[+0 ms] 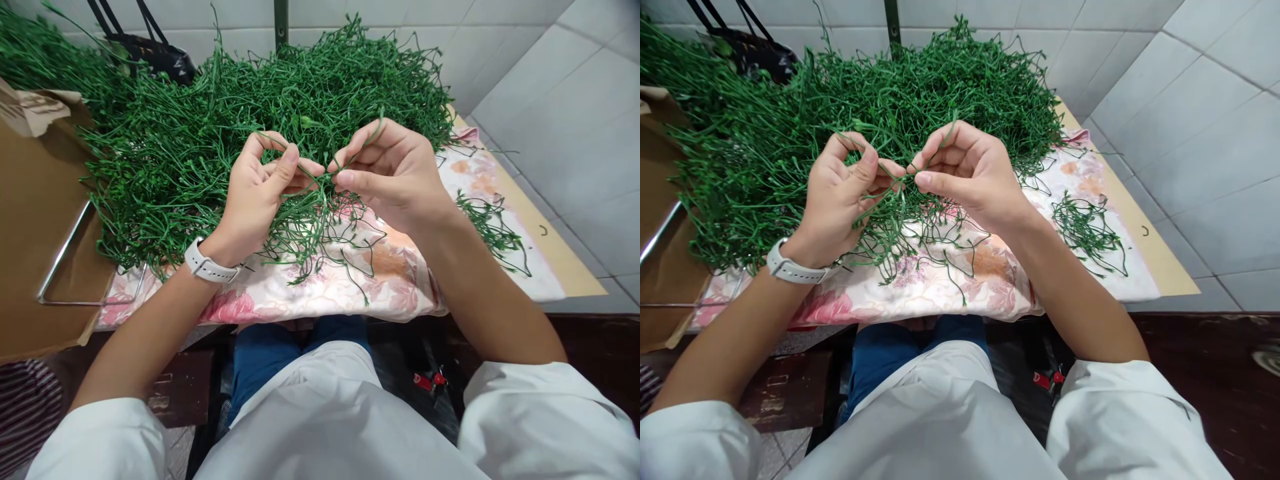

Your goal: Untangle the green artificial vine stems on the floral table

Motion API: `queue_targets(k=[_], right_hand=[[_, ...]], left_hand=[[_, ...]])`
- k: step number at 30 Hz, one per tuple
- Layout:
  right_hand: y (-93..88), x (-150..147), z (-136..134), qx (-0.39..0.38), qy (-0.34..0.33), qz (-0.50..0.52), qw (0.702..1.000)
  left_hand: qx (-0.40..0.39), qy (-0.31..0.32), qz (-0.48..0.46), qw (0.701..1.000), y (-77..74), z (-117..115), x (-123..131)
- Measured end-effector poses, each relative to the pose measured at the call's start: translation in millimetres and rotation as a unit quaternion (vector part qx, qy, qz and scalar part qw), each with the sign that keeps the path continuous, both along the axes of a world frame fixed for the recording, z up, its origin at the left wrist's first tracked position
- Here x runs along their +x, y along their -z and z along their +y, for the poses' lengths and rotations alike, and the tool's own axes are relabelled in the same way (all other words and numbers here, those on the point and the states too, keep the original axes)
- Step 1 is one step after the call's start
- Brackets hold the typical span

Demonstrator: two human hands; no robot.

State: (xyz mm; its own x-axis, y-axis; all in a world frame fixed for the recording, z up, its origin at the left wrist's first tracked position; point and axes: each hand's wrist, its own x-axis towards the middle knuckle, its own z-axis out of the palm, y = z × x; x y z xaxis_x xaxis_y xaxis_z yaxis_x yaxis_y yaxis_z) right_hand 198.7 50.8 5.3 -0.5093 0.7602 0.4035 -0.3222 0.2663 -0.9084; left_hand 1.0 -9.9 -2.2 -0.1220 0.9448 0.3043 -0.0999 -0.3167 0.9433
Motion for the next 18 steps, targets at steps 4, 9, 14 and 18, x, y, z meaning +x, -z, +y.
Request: queue_targets(k=[4, 9, 14, 18], right_hand=[[2.1, -4.5, -5.0, 0.068, 0.072, -0.011, 0.995], [4.0, -5.7, -7.0, 0.126, 0.096, -0.015, 0.987], [3.7, -2.7, -0.5, 0.125, 0.077, -0.028, 0.989], [4.3, -2.3, 5.6, 0.096, 0.065, -0.014, 0.993]], left_hand=[[0.023, 0.035, 0.018, 0.999, 2.7, -0.8, 5.0], [0.035, 0.067, 0.025, 0.997, 3.6, 0.9, 2.9], [0.005, 0.067, -0.026, 0.997, -2.7, -0.4, -1.8], [-0.032, 0.042, -0.059, 0.997, -10.6, -3.1, 1.5]])
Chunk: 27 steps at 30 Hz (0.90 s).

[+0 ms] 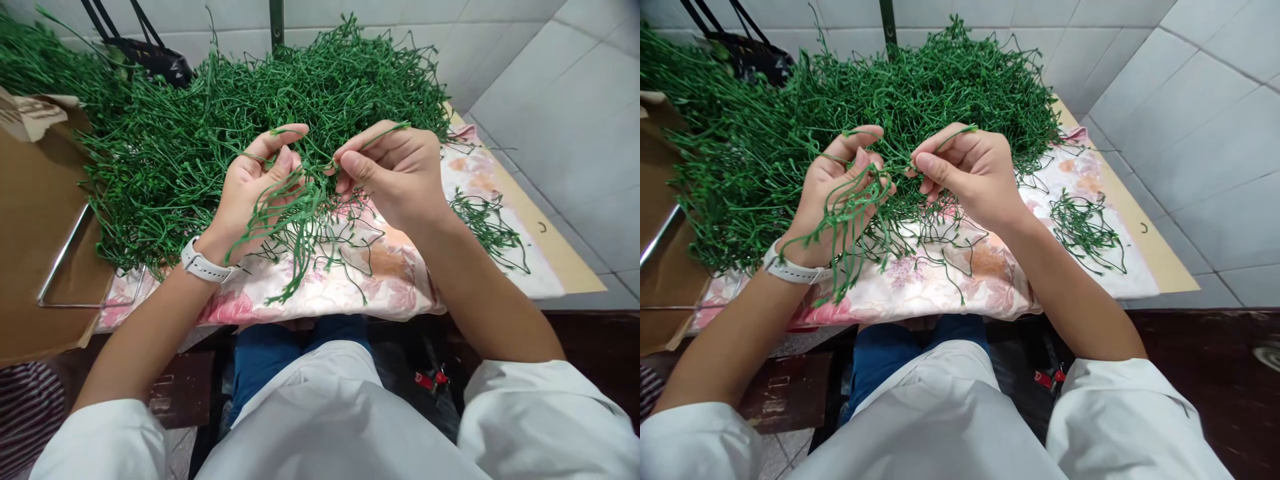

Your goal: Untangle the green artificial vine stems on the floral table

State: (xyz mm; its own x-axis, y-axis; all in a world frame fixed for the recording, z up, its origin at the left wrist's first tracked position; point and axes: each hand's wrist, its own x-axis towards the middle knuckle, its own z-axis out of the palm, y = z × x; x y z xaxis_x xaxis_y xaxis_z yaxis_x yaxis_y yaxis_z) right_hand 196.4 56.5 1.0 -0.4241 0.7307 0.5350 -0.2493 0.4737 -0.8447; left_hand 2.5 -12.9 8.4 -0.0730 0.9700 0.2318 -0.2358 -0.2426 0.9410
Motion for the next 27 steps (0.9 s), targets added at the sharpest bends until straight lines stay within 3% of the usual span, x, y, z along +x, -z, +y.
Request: queue_targets(k=[3, 7, 11, 14, 17, 22, 27], right_hand=[[-0.4, -0.5, 0.8, -0.015, 0.004, 0.009, 1.000], [-1.3, -1.6, -1.9, -0.031, 0.003, 0.014, 0.999], [-2.2, -3.7, -7.7, -0.063, -0.014, 0.011, 0.998], [-2.7, -4.6, -12.7, -0.083, -0.023, 0.006, 0.996], [-2.9, -3.8, -15.6, -0.097, -0.037, -0.007, 0.995], [-3.2, -2.5, -16.6, -0.087, -0.040, -0.024, 0.995], [-0.9, -1.6, -18.0, -0.047, -0.013, -0.043, 0.998]], left_hand=[[-0.058, -0.004, -0.003, 0.998, -10.7, -5.7, 3.5], [-0.108, 0.037, -0.007, 0.993, -18.2, -12.4, 5.5], [-0.028, 0.072, 0.041, 0.996, -6.2, -9.4, 5.7], [0.063, 0.030, 0.121, 0.990, 2.8, -5.9, 6.5], [0.107, -0.029, 0.163, 0.980, 3.6, -5.3, 8.2], [0.113, -0.046, 0.179, 0.976, 3.1, -3.8, 8.1], [0.063, 0.016, 0.196, 0.978, 7.5, -0.5, 3.6]])
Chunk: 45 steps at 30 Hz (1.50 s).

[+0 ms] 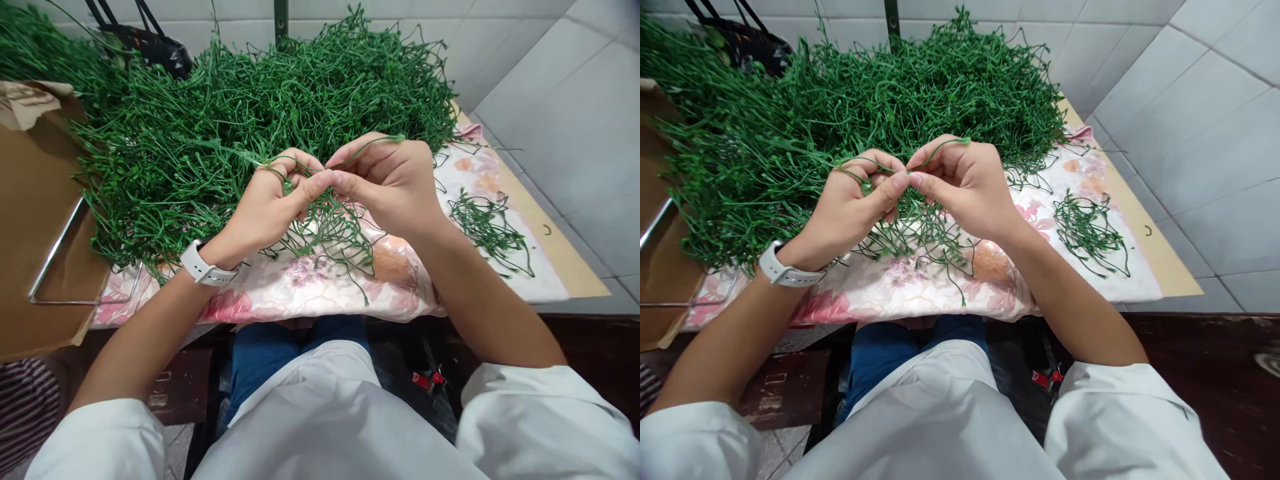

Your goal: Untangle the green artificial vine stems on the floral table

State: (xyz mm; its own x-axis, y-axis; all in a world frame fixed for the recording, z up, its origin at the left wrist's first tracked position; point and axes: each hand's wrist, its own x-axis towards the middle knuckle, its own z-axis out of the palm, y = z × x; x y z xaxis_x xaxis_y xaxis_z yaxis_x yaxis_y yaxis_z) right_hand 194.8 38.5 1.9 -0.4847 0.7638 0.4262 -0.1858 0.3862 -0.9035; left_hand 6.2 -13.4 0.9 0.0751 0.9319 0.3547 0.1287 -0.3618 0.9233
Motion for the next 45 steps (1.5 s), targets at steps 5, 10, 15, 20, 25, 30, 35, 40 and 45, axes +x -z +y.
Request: queue_targets(k=[5, 10, 15, 20, 25, 30, 35, 40, 45], right_hand=[[5.4, 5.3, 0.4, 0.086, 0.027, -0.049, 0.995], [0.7, 7.1, -1.9, 0.159, 0.036, -0.097, 0.982], [-2.4, 7.1, -5.6, 0.168, 0.041, -0.098, 0.980], [-4.0, 6.7, -10.0, 0.148, 0.043, -0.121, 0.981], [-5.3, 4.9, -13.5, 0.193, 0.039, -0.111, 0.974], [-0.5, 0.7, 4.8, 0.137, 0.079, -0.027, 0.987], [1.1, -1.1, 22.6, 0.086, 0.050, 0.011, 0.995], [-7.7, 4.2, 14.0, 0.050, -0.025, 0.029, 0.998], [-10.1, 0.4, 0.3, 0.020, -0.048, 0.002, 0.999]], left_hand=[[0.002, 0.035, 0.040, 0.999, -7.5, -1.8, -2.1], [-0.012, 0.078, 0.006, 0.997, -7.5, -3.0, -0.1], [-0.033, 0.098, -0.052, 0.993, -4.6, -5.1, 3.6], [-0.033, 0.115, -0.059, 0.991, -6.0, -4.1, 5.4], [-0.015, 0.122, -0.047, 0.991, -5.8, -2.8, 4.1], [0.043, 0.085, 0.016, 0.995, -11.4, -9.9, 2.9], [0.045, 0.072, 0.010, 0.996, -3.5, -3.1, 1.4], [0.088, 0.025, -0.052, 0.994, 2.3, 6.1, 0.0], [0.081, 0.041, -0.034, 0.995, -4.7, 1.6, 0.5]])
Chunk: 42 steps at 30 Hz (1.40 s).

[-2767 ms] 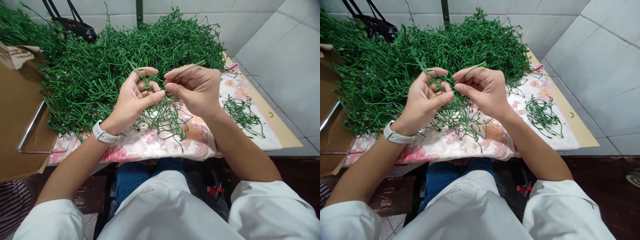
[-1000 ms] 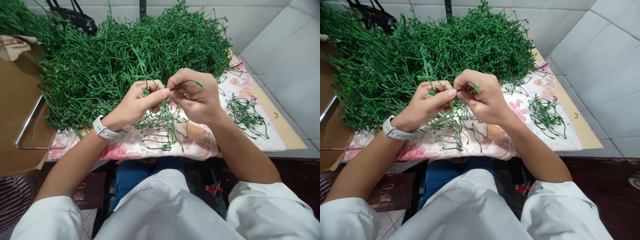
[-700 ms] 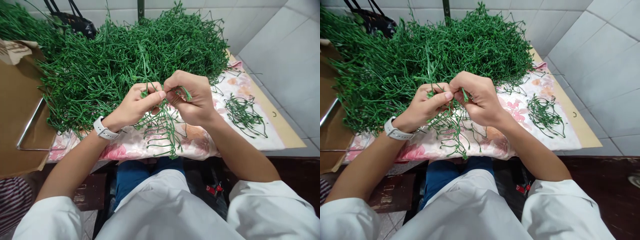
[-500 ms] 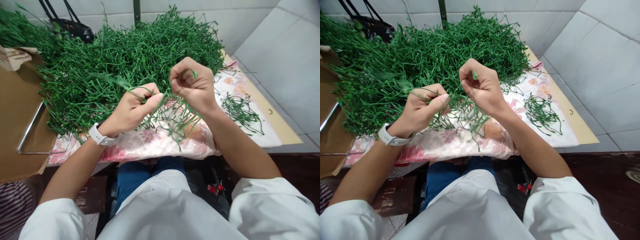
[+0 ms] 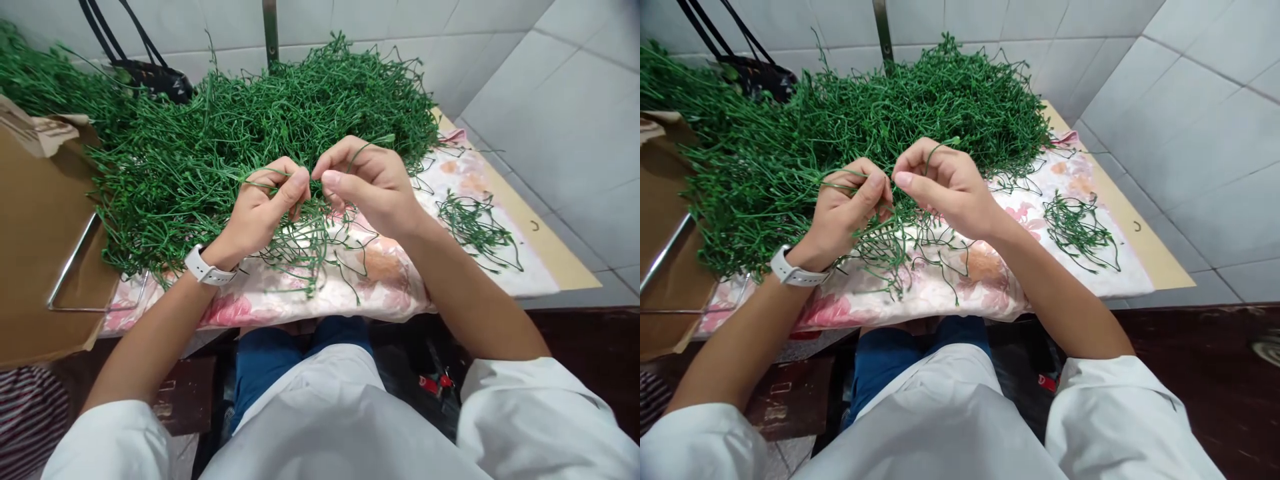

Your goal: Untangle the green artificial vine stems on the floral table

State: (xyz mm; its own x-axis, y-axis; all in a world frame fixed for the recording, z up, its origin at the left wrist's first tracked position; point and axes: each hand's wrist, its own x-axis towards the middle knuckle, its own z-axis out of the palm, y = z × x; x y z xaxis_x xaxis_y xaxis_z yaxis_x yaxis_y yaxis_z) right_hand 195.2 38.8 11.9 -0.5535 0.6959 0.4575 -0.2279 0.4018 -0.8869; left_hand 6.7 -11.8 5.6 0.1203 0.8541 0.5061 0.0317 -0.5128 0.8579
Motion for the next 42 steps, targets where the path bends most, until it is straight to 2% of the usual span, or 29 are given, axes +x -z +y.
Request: queue_targets(k=[5, 11, 14, 18, 20, 22, 24, 26, 27, 29, 30, 32, 33, 35, 37, 38, 39, 40, 41, 42], right_hand=[[0.3, -4.3, -5.7, 0.011, 0.014, -0.017, 1.000], [-0.5, -5.0, -8.0, 0.015, 0.014, 0.047, 0.999], [-0.9, -5.6, -5.3, -0.028, 0.050, 0.074, 0.996], [-8.3, -0.9, 5.4, -0.105, 0.087, 0.095, 0.986], [-16.6, 11.7, 13.0, -0.128, 0.127, 0.115, 0.977], [-25.9, 37.0, 19.0, -0.129, 0.172, 0.134, 0.968], [-32.5, 74.5, 20.4, -0.105, 0.222, 0.122, 0.962], [-33.0, 117.5, 16.0, -0.071, 0.297, 0.043, 0.951], [-30.8, 138.1, 12.3, -0.069, 0.350, -0.022, 0.934], [-22.1, 172.2, 4.8, -0.111, 0.432, -0.209, 0.870], [-16.6, 184.5, 1.9, -0.125, 0.443, -0.315, 0.830], [-6.7, 198.9, -1.5, -0.125, 0.413, -0.486, 0.760], [-3.6, 201.5, -2.2, -0.112, 0.388, -0.542, 0.737], [-2.9, 199.3, -3.6, -0.082, 0.365, -0.595, 0.712], [-9.9, 189.3, -7.3, -0.051, 0.395, -0.606, 0.689], [-15.3, 181.6, -10.3, -0.019, 0.420, -0.593, 0.687], [-21.2, 172.0, -13.8, 0.020, 0.437, -0.561, 0.703], [-27.0, 160.6, -17.2, 0.066, 0.443, -0.511, 0.733], [-32.0, 147.3, -19.8, 0.117, 0.425, -0.451, 0.776], [-35.7, 132.5, -21.1, 0.158, 0.378, -0.394, 0.823]], left_hand=[[-0.006, 0.012, 0.002, 1.000, 2.9, 0.3, -0.6], [-0.088, 0.064, -0.006, 0.994, 5.2, -3.0, -3.0], [-0.096, 0.063, 0.035, 0.993, -1.4, -8.9, -2.0], [-0.112, 0.031, 0.108, 0.987, -9.8, -13.8, 1.5], [-0.116, 0.026, 0.124, 0.985, -11.8, -14.9, 2.5], [-0.114, 0.021, 0.133, 0.984, -13.1, -15.3, 2.4], [-0.113, 0.014, 0.138, 0.984, -14.0, -15.4, 1.5], [-0.114, 0.010, 0.140, 0.984, -13.9, -15.0, 0.3], [-0.117, 0.010, 0.140, 0.983, -13.2, -14.6, -0.3], [-0.125, 0.010, 0.138, 0.982, -10.3, -13.4, -1.2], [-0.130, 0.015, 0.132, 0.983, -8.4, -12.6, -1.5], [-0.140, 0.024, 0.115, 0.983, -4.9, -11.3, -1.7], [-0.142, 0.027, 0.107, 0.984, -3.8, -10.9, -1.6], [-0.146, 0.028, 0.098, 0.984, -3.8, -10.8, -1.2], [-0.152, 0.030, 0.097, 0.983, -6.0, -11.6, -0.6], [-0.154, 0.036, 0.097, 0.983, -7.5, -12.2, -0.3], [-0.156, 0.042, 0.097, 0.982, -8.8, -13.0, 0.1], [-0.158, 0.048, 0.098, 0.981, -9.9, -13.9, 0.5], [-0.159, 0.054, 0.098, 0.981, -10.8, -14.9, 0.9], [-0.161, 0.060, 0.096, 0.981, -11.4, -16.0, 1.4]])
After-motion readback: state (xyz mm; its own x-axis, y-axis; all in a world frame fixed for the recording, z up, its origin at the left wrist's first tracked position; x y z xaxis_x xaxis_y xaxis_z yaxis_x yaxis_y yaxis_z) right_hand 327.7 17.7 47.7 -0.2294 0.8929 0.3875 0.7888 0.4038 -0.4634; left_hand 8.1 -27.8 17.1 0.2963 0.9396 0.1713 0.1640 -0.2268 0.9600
